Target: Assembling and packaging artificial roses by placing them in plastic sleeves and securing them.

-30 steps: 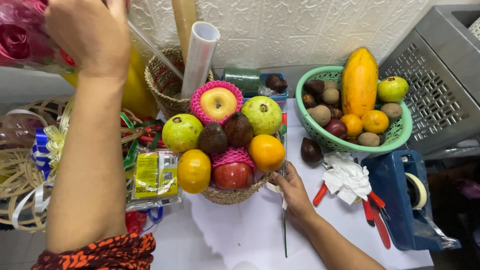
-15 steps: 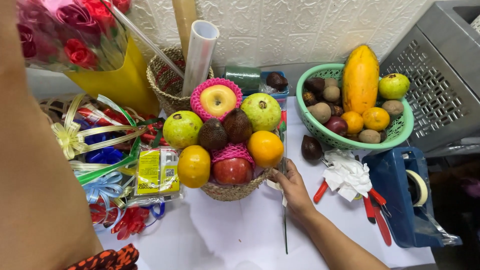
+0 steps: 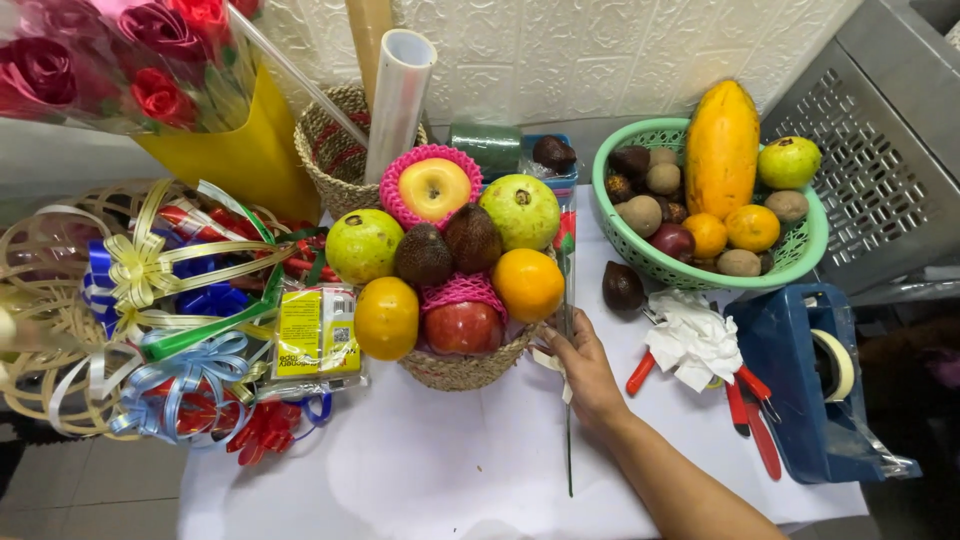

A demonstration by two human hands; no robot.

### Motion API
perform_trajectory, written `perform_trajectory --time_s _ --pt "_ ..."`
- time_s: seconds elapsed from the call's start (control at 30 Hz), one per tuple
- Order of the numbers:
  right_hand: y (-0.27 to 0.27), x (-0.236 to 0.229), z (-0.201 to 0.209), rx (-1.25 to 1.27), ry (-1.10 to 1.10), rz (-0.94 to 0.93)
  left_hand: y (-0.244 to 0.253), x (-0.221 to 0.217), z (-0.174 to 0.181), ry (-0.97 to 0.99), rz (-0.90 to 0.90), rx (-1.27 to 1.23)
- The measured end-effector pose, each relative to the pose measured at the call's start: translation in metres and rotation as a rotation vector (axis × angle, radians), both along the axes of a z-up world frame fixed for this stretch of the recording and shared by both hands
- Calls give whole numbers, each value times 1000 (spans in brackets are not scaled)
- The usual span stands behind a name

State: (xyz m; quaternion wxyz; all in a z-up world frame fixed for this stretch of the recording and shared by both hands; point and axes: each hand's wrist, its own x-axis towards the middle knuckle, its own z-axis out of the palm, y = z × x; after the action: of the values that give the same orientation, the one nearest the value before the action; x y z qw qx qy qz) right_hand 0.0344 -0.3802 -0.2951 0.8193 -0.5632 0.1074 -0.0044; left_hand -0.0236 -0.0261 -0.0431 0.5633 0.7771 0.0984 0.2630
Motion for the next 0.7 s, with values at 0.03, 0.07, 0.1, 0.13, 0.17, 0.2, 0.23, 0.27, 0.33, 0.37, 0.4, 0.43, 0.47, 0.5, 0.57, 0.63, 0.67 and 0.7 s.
perform_trajectory --time_s 0.03,0.07,0.1,0.13,0.17,0.2,0.23,0.27,0.33,0.37,0.4,0.43,0.47,0.5,0.57,0.63,0.67,0.7 --pt "0 0 -2 -4 -5 12 -2 -8 -4 20 -20 -39" --pt "0 -1 -2 -3 -4 12 -5 -10 -9 40 -39 -79" --pt "-1 -1 -2 -20 -13 39 -8 -12 -15 61 -58 -119" --pt "-1 -2 -1 -36 -23 66 -11 -15 -21 81 -78 -159" --pt "-1 -2 -2 -36 -22 66 -20 -9 -24 101 -98 -199" --pt "-1 -2 -2 -15 -21 68 -28 -5 -26 121 -118 -240" --pt "-1 -3 -3 6 -19 69 -35 -2 -27 141 -140 -281" --pt "0 -3 -4 6 -18 68 -36 7 -42 162 -161 -321" --pt "-2 -3 -4 1 16 81 -38 24 -73 204 -212 -408" --pt "0 -3 -3 -1 15 80 -42 30 -88 203 -213 -410" --pt "1 -3 -2 24 17 84 -46 35 -103 307 -202 -467" --pt "3 -4 -1 48 22 88 -50 41 -118 413 -192 -524" --pt "3 -4 -3 45 22 88 -56 41 -127 413 -193 -526" --pt "4 -5 -6 87 54 98 -62 40 -137 484 -214 -524" --pt "6 -5 -7 127 85 109 -71 38 -148 553 -235 -523" --pt "7 -7 -5 135 100 123 -79 33 -149 407 -231 -669" --pt "9 -8 -5 135 102 124 -79 33 -153 408 -230 -669" --pt "10 -8 -4 149 114 121 -80 32 -158 376 -243 -692"
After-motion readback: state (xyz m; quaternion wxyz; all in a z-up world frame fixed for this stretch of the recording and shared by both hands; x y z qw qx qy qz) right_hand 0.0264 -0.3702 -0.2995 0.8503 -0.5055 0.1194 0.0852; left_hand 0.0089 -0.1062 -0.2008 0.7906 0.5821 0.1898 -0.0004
